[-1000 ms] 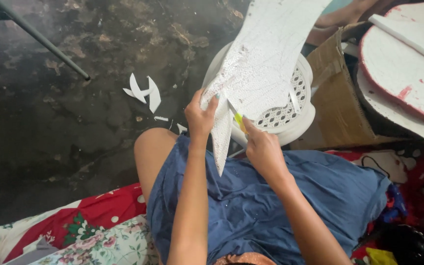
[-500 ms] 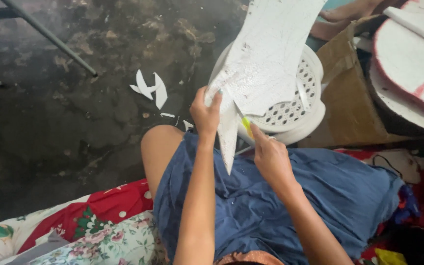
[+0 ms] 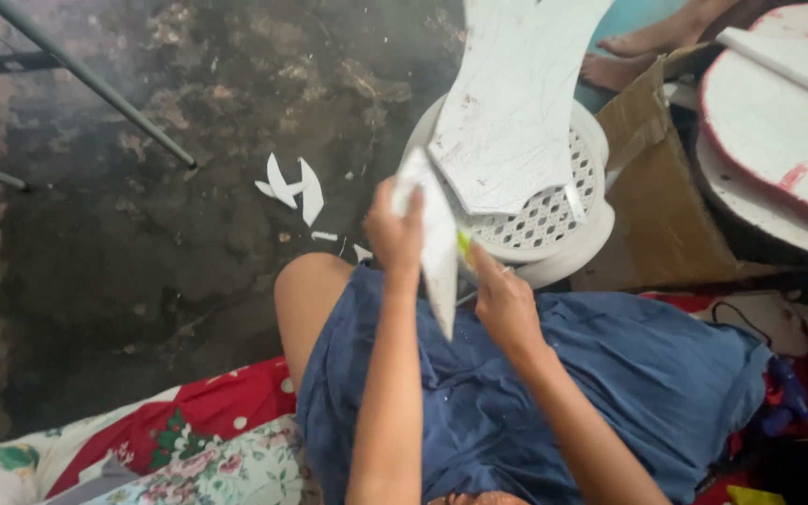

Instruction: Trimming and refining the edges of a foam board cutout using a utility knife while sitting on the floor.

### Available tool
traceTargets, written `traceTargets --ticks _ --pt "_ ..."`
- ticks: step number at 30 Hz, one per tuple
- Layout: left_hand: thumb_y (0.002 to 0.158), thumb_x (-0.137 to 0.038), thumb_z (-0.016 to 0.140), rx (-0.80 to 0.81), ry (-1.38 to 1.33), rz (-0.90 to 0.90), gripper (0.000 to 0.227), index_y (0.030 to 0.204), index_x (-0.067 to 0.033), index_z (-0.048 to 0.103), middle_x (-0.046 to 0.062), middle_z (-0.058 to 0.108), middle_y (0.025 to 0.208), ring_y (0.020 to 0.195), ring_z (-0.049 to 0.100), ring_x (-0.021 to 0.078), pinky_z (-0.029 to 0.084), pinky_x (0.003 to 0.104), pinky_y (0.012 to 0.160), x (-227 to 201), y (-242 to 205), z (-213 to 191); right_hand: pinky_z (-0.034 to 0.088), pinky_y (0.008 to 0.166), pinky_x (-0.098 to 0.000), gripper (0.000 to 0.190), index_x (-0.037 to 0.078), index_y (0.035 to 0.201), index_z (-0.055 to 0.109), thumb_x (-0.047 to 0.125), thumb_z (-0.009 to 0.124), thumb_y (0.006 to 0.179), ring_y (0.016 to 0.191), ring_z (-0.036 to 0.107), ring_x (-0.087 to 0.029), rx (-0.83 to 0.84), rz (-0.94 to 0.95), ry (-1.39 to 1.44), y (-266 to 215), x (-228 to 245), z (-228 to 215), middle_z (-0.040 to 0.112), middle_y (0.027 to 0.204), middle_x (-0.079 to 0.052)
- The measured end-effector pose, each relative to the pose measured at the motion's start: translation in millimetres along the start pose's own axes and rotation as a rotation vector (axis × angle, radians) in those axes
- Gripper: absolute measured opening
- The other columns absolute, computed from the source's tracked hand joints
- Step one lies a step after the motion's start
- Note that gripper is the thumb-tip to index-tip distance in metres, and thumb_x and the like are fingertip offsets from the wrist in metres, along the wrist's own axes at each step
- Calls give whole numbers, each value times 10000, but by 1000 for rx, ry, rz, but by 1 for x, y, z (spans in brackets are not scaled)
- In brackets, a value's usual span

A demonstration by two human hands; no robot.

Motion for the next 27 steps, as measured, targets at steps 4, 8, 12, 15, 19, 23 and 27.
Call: traceTargets --ticks 4,8,12,15,19,23,27 --pt "787 -287 708 60 -51 -19 312 1034 -99 676 150 707 936 912 673 344 528 442 793 -25 8 -27 545 734 -465 451 169 1290 610 53 516 864 881 668 -368 11 61 94 -10 -6 4 703 953 -177" --pt "807 -295 702 129 -132 67 347 1039 -44 645 224 668 970 960 633 401 499 477 814 -71 27 -20 540 791 -473 502 249 1346 549 96 520 869 914 669 -344 82 105 71 -14 -11 13 705 934 -179" --pt "856 -286 673 178 -344 159 388 1076 26 609 268 641 1018 1022 614 382 462 467 902 -130 64 1 519 795 -518 540 174 1341 541 58 560 814 937 642 -414 19 273 308 -25 -24 -8 687 970 -252" --pt "834 -146 525 169 -329 64 271 1073 -23 555 119 640 978 871 599 209 485 320 807 -134 69 -5 405 374 -259 322 75 1205 597 57 518 893 434 481 -127 -67 763 714 -50 -55 -36 555 643 -55" --pt "769 -129 523 303 -252 -103 341 1095 -30 535 149 640 1016 875 614 252 490 336 811 -47 48 47 410 409 -270 309 9 1213 487 34 451 907 473 491 -163 -224 861 964 -82 -84 -40 553 719 -109" --pt "783 -189 563 471 -120 -147 473 1230 -52 495 152 600 1200 1078 578 287 438 340 926 -16 11 89 491 555 -318 262 -3 1198 365 68 429 954 580 548 -200 -191 896 1004 -93 -89 -39 548 822 -142" --pt "771 -117 566 431 -26 68 551 1291 -66 392 220 559 1244 1107 563 394 432 424 937 -24 5 96 505 502 -325 292 13 1225 384 53 441 942 566 563 -210 -125 876 1094 -88 -95 -29 556 805 -156"
Point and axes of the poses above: each hand's wrist, its own y-axis towards the middle knuckle, its own z-axis out of the palm, x = y × z, the point moved 8 cm from there along y, towards the middle knuckle
